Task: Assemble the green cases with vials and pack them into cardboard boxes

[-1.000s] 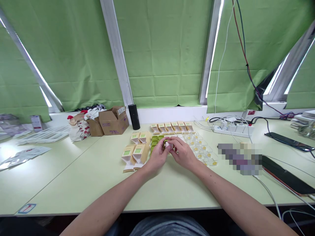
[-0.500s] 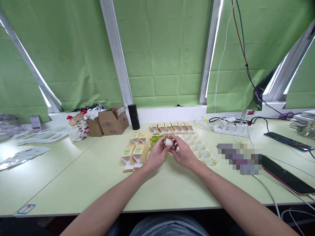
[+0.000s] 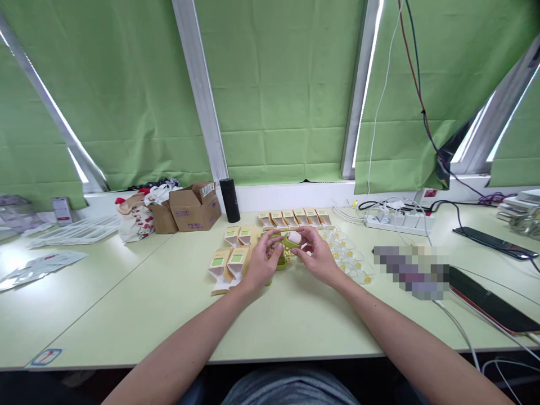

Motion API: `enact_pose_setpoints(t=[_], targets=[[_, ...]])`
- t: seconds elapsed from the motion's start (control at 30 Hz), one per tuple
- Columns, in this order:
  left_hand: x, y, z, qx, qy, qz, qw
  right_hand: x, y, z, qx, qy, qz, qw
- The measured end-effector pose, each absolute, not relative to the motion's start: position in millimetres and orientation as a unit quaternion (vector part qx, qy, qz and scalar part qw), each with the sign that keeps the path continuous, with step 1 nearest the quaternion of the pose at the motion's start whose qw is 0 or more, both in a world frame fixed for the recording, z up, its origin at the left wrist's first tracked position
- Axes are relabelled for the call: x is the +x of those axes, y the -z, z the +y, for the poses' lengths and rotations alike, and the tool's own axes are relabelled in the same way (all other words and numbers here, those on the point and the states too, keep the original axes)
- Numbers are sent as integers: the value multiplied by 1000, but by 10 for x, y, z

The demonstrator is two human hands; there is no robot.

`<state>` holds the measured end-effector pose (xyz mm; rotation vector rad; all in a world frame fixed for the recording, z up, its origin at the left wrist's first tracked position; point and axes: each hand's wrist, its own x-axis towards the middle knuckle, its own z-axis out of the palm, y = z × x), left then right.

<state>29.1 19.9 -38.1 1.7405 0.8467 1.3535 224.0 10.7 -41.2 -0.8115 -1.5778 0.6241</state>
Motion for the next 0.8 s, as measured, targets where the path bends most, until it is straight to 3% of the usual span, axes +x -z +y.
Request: enact_pose_setpoints(t=[0.23, 0.43, 0.6, 0.8], targets=[[246, 343, 174, 778, -515, 344, 102, 2237, 343, 134, -328, -424, -596, 598], [257, 350, 161, 824, -477, 303, -33, 2227, 342, 173, -334, -513, -536, 581], [271, 379, 197, 842, -445, 299, -68, 2211, 336, 164, -330, -551, -509, 573], [292, 358, 209, 837, -454, 307, -14, 2216, 344, 149, -328, -549, -522, 564]])
